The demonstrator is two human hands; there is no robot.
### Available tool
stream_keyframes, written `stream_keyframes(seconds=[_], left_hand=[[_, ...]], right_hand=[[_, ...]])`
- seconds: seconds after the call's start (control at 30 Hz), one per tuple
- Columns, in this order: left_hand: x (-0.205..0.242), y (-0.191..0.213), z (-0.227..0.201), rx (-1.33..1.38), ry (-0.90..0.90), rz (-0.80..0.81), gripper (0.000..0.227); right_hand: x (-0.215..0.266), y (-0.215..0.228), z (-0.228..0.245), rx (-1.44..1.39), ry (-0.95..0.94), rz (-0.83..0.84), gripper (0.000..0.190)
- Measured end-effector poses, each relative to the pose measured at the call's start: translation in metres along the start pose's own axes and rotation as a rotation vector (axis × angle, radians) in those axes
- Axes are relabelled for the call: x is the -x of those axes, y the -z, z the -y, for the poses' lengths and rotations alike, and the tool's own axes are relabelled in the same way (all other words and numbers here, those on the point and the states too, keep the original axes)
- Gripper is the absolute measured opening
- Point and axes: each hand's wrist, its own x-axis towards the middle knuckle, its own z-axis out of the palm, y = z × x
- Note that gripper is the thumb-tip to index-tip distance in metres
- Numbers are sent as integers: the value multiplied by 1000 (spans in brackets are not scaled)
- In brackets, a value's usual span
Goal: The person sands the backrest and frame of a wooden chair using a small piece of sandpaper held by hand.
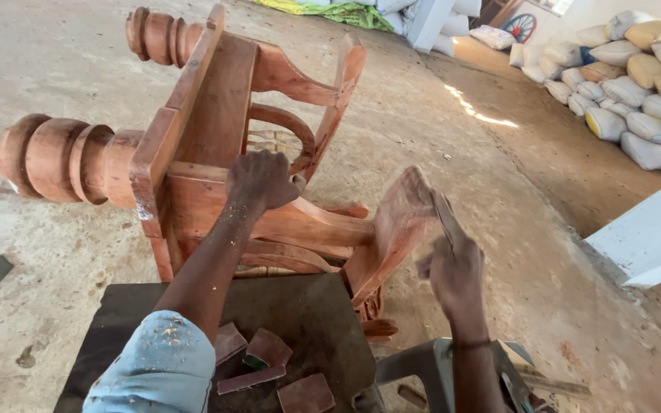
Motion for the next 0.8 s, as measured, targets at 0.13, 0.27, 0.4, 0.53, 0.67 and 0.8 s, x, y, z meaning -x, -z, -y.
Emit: stream_keyframes(seconds=[0.13, 0.27, 0.4, 0.53, 0.67, 0.8], left_hand=[[2, -9, 0, -6, 23, 130, 52], [1, -3, 0, 7, 0, 34, 48], [3, -8, 0, -18, -2, 51, 49], [-1, -6, 1, -13, -4, 60, 47], [4, -2, -2, -24, 16, 132, 53], [2, 1, -3, 29, -20, 17, 47]], right_hand=[[8, -2, -15, -16, -79, -2, 66], [-24, -2, -9, -104, -25, 17, 58], [-8, -3, -11, -57, -157, 22, 58], [5, -6, -6, -43, 34, -60, 63], [-6, -5, 6, -167, -130, -17, 55], [-6, -2, 10, -161, -147, -13, 57]])
